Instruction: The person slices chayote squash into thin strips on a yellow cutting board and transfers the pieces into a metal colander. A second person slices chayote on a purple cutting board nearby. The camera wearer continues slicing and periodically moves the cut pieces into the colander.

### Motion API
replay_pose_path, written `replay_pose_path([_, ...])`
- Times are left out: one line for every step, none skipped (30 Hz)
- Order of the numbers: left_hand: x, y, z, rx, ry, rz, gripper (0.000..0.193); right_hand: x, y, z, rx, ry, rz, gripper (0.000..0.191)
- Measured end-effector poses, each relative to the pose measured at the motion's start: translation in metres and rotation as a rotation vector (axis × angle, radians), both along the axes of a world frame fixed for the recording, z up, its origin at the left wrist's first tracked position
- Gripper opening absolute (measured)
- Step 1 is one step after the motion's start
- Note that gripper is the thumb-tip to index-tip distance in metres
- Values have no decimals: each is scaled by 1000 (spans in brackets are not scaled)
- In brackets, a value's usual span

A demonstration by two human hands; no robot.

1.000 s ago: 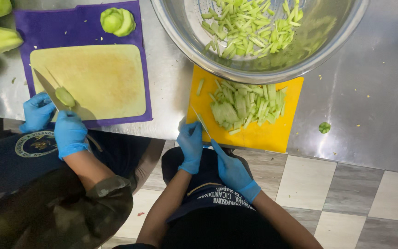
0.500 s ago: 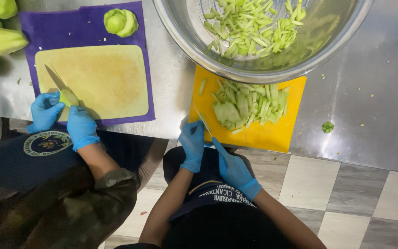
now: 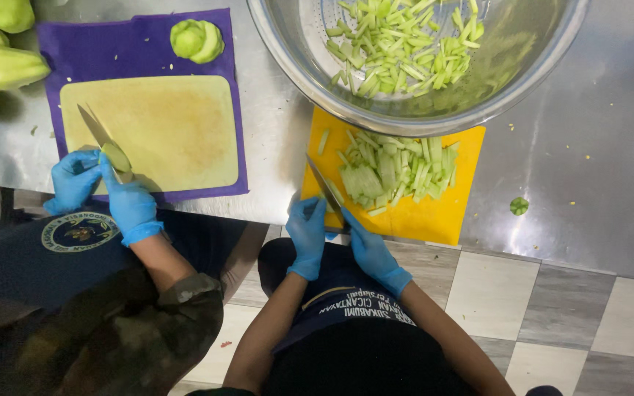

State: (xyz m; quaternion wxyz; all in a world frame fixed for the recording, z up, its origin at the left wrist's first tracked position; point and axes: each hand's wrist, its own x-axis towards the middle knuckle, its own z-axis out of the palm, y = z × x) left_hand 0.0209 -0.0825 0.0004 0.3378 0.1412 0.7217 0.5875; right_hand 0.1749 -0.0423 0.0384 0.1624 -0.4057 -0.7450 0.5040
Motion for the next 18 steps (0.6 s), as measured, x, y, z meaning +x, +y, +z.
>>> replay_pose_path([0,-2,0,-22,46,-28,27,2,3,1,-301,-54,-74,55])
replay_pose_path([-2,-4,2,-39,95,-55,29,2,7,3,-599,-103,-141,56])
replay_pose_path([-3,-6,4,-60,142,-84,32,4,10,7,-647,-82,-152,55])
replay_pose_path([-3,-10,8,-15,119,-114,39,8,13,11,-698,-65,-162,54])
replay_pose_path([-3,-12,11,32,99,-144,46,12,17,16,-747,-45,-170,54])
replay_pose_path([-4,-12,13,78,80,-174,54,17,20,20,-605,-20,-130,55])
replay_pose_path([-2,-12,14,82,139,-178,54,25,22,26,-465,4,-88,56])
replay_pose_path([0,-8,15,87,198,-180,54,33,23,31,-326,28,-43,58])
replay_pose_path([3,-4,14,92,258,-182,54,41,25,34,-214,-18,-15,56])
replay_pose_path([5,3,13,65,251,-214,52,51,27,38,-100,-63,12,54])
replay_pose_path([7,11,10,40,243,-245,49,61,29,41,16,-108,40,53])
replay_pose_path([9,17,8,14,233,-277,47,70,29,43,-2,-134,25,54])
replay_pose_path([11,22,6,32,257,-291,46,81,28,45,-20,-162,10,54])
replay_pose_path([8,28,4,55,288,-300,45,90,29,45,-33,-183,1,55])
replay_pose_path([1,34,3,83,332,-301,44,99,28,44,12,-169,-41,55])
replay_pose_path([-8,38,2,72,374,-286,40,109,25,44,54,-155,-81,55])
replay_pose_path([-19,39,3,52,407,-273,35,121,21,43,61,-224,-154,58])
replay_pose_path([-29,38,5,29,439,-264,31,132,16,43,65,-295,-232,61])
